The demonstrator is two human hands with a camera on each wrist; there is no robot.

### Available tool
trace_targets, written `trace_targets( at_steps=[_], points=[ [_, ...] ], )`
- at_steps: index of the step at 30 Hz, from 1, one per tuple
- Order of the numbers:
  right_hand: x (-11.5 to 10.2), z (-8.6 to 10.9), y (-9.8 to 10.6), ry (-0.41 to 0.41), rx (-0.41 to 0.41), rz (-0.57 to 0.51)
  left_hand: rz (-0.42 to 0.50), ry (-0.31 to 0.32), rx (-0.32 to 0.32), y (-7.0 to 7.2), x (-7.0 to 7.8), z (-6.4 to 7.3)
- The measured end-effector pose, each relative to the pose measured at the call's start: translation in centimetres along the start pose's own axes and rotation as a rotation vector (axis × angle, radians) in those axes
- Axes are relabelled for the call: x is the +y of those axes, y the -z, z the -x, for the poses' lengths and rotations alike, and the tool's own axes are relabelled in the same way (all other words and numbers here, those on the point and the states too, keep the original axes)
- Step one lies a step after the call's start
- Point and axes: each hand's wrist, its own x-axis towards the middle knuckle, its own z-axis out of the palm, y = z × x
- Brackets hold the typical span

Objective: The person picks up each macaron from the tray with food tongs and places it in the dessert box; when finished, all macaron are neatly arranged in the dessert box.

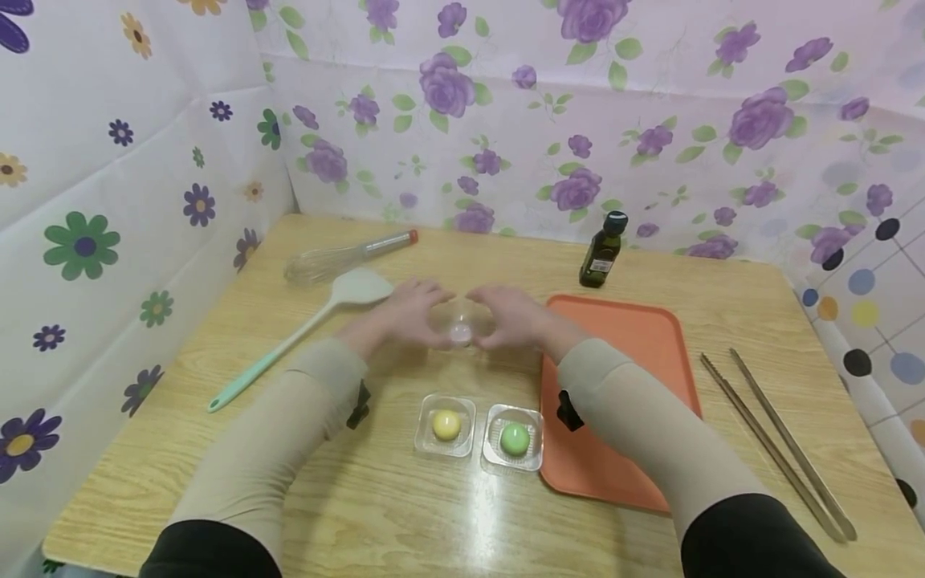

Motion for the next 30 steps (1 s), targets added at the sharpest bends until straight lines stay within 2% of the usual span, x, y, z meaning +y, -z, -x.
trace_targets(
  at_steps=[12,17,20,24,30],
  points=[
    [-0.4,-0.2,-1.0,-0.038,-0.06,0.162,-0.084,0.002,-0.064,-0.7,-0.5,-0.5],
    [-0.7,0.0,-1.1,-0.066,-0.088,0.16,-0.081,0.016,-0.092,-0.9,-0.6,-0.4],
    [-0.5,0.2,-1.1,-0.077,-0.075,0.129,-0.07,0.029,-0.093,-0.9,-0.5,-0.3],
    [0.4,0.8,-1.1,-0.097,-0.046,0.101,-0.061,0.036,-0.084,-0.9,-0.2,-0.4],
    [2.0,2.0,-0.7,-0.178,-0.045,0.122,-0.056,0.047,-0.081,-0.8,-0.1,-0.7]
  ],
)
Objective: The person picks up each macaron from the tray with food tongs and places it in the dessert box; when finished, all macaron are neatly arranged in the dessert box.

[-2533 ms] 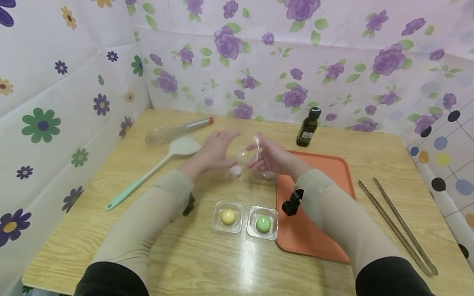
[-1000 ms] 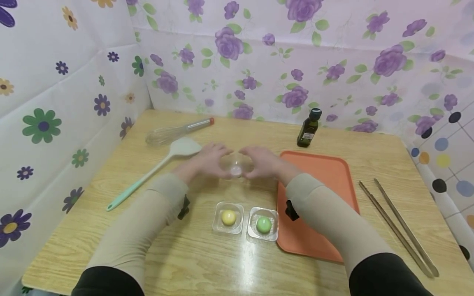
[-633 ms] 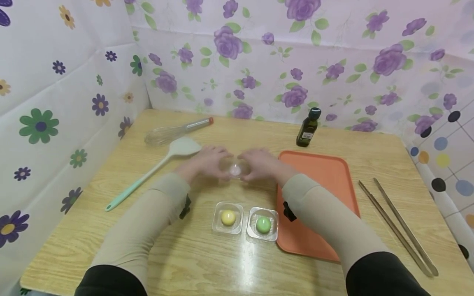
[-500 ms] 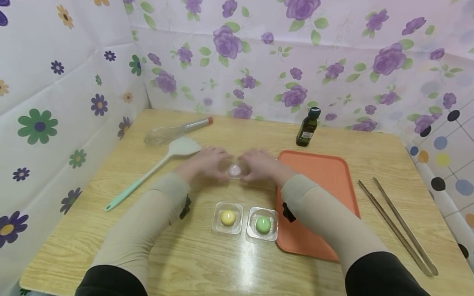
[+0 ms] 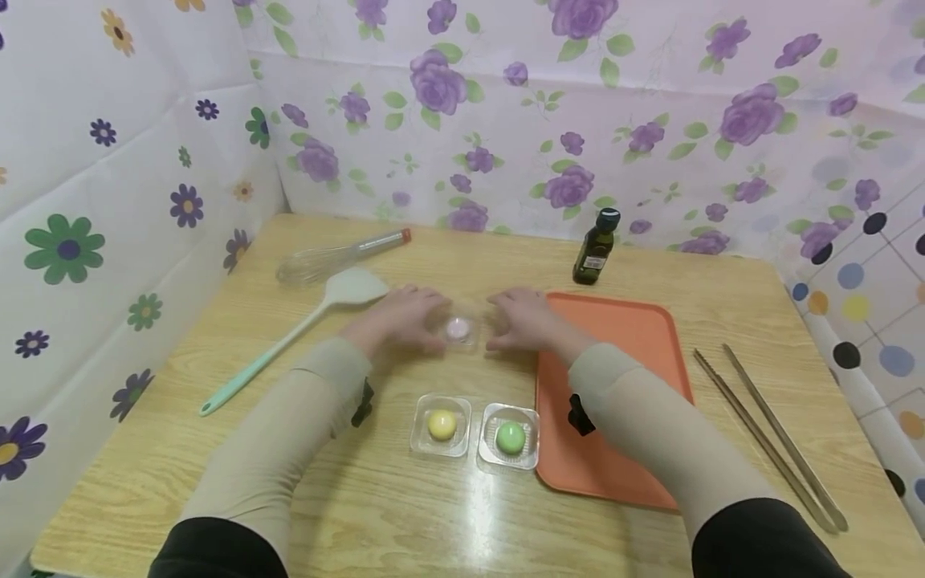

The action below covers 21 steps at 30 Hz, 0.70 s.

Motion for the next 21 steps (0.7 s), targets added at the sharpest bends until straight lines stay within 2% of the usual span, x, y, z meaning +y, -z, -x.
trace_targets(
  at_steps=[8,12,17,21],
  points=[
    [0.7,0.8,0.0,0.031,0.003,-0.029,0.001,0.002,-0.003,0.1,0.1,-0.1],
    [0.8,1.4,0.5,0.038,0.033,-0.061,0.029,0.009,-0.002,0.3,0.3,0.1],
    [1.9,3.4,1.6,0.011,0.085,-0.107,0.091,0.002,0.03,0.9,0.2,0.3],
    [3.9,5.6,2.2,-0.019,0.114,-0.088,0.06,-0.005,0.072,1.4,-0.4,0.6]
  ],
)
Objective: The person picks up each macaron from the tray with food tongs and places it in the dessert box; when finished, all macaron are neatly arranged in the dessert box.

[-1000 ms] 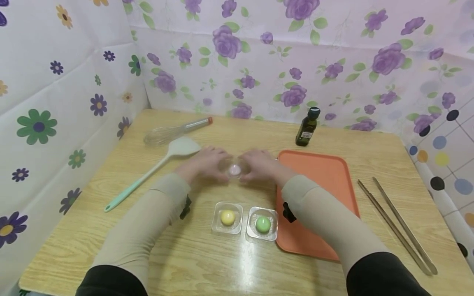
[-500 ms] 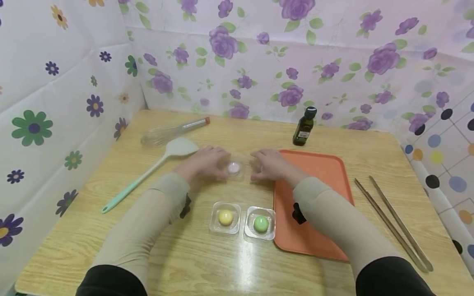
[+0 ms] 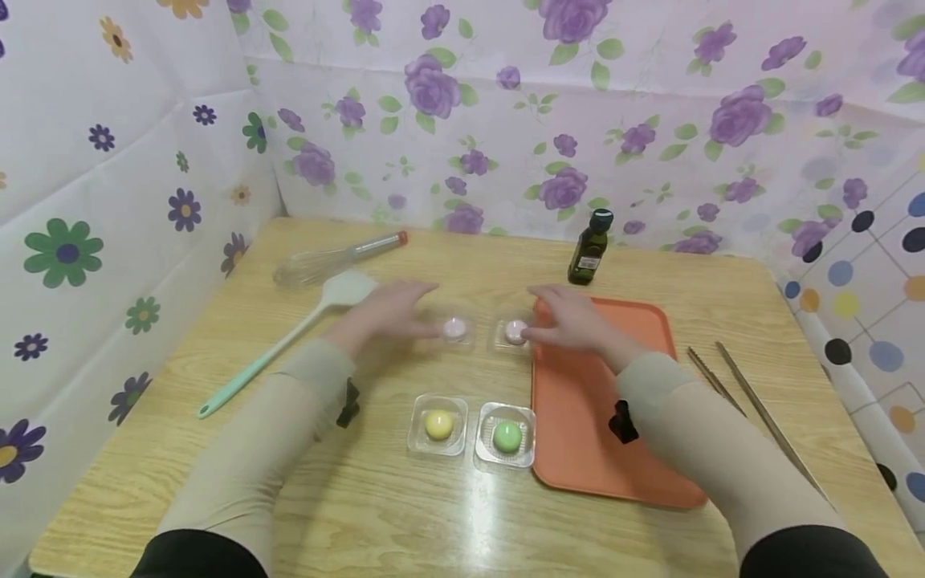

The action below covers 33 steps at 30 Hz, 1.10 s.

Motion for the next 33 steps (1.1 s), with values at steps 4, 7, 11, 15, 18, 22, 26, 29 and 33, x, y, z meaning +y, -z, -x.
trace_targets(
  at_steps=[4,7,11,15,18,22,26,29,33],
  points=[
    [2.3,2.1,1.0,-0.052,0.014,-0.004,-0.023,0.008,0.033,0.7,-1.0,0.6],
    [4.1,3.7,1.8,-0.103,0.008,-0.004,-0.034,0.035,0.05,1.1,-1.7,1.2],
    [6.2,5.4,2.8,-0.15,0.03,0.038,-0.096,0.066,0.081,1.8,-2.3,2.0],
    [7.9,6.8,3.7,-0.223,0.068,0.1,-0.189,0.096,0.115,2.3,-2.9,2.6],
    [8.9,7.6,4.1,-0.275,0.082,0.147,-0.217,0.143,0.124,2.6,-3.3,2.8],
    [10.0,8.3,4.5,-0.317,0.077,0.183,-0.219,0.211,0.123,2.8,-3.5,3.0],
    [10.4,8.7,4.6,-0.354,0.066,0.198,-0.227,0.243,0.118,2.9,-3.5,3.2],
    [10.5,8.8,4.6,-0.368,0.065,0.201,-0.229,0.251,0.117,2.9,-3.6,3.2],
    [10.5,8.7,4.5,-0.372,0.063,0.201,-0.221,0.252,0.116,2.7,-3.7,3.3]
  ],
)
